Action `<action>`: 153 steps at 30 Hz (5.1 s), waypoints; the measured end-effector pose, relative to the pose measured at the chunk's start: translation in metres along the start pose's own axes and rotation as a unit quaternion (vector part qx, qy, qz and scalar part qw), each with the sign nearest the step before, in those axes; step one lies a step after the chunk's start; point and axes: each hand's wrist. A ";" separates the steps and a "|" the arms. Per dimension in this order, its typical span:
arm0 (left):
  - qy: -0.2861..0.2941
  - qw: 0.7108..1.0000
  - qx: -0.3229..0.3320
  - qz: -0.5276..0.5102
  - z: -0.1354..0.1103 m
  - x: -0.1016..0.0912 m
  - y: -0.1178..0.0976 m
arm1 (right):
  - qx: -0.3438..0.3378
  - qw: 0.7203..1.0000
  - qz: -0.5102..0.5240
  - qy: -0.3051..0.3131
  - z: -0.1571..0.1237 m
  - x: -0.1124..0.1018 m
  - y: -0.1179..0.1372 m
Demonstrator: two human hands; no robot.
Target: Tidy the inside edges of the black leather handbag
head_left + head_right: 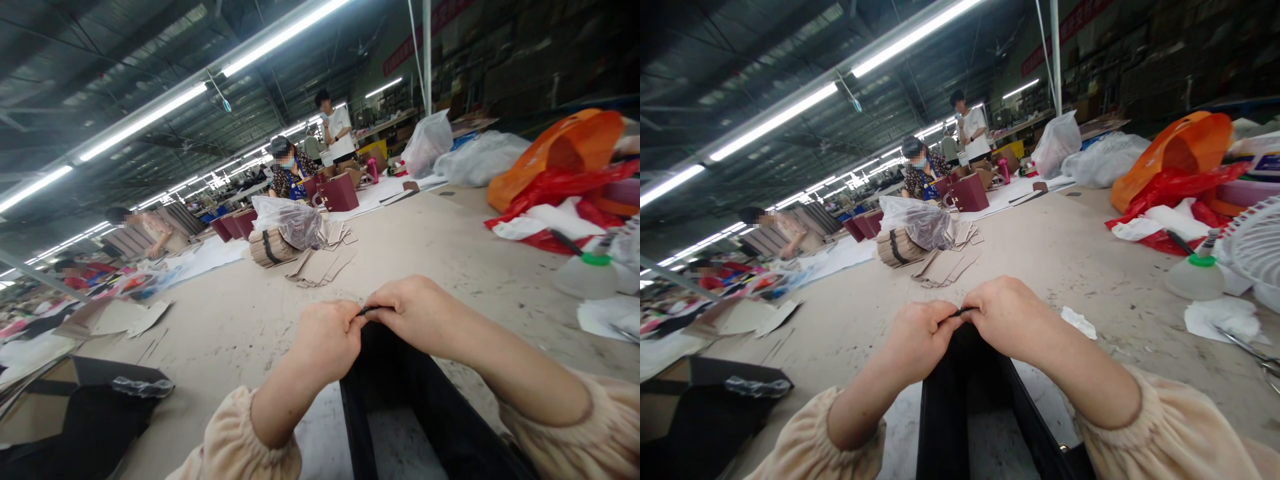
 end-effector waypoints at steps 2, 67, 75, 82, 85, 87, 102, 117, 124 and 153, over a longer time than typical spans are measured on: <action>0.004 1.000 -0.007 -0.006 0.001 0.000 0.000 | -0.005 1.000 0.004 -0.003 0.000 0.000 0.000; 0.001 0.997 -0.080 0.004 -0.017 -0.011 0.007 | -0.084 0.992 -0.081 0.052 0.014 -0.002 0.007; -0.014 0.996 -0.081 -0.015 -0.015 -0.005 0.011 | -0.078 0.989 -0.115 0.055 0.016 0.000 0.013; 0.010 0.988 -0.102 -0.116 -0.022 -0.022 0.007 | -0.092 0.991 0.015 0.094 0.009 -0.008 0.003; -0.027 0.948 -0.189 -0.254 -0.028 -0.029 0.014 | -0.103 0.991 -0.024 0.083 0.009 -0.008 0.006; -0.058 0.906 -0.265 -0.325 -0.034 -0.029 0.019 | -0.126 0.987 -0.047 0.085 0.013 -0.006 0.011; -0.012 0.989 -0.150 0.005 -0.053 -0.033 -0.017 | -0.171 0.980 0.007 0.101 0.025 0.004 0.014; -0.023 0.986 -0.105 0.129 -0.041 -0.025 -0.026 | -0.183 0.975 -0.107 0.067 0.023 -0.002 0.023; -0.023 0.983 -0.115 0.140 -0.034 -0.015 -0.020 | -0.167 0.973 -0.148 0.065 0.024 0.002 0.027; 0.002 0.980 -0.121 0.157 -0.025 -0.025 -0.033 | 0.160 0.936 0.310 -0.038 -0.086 -0.016 -0.014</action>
Point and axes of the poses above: each hand's wrist, its own z-axis towards the middle knuckle, its own x-axis out of the palm, y = z × x, and after that the axes turned 14 degrees about -y, right-handed
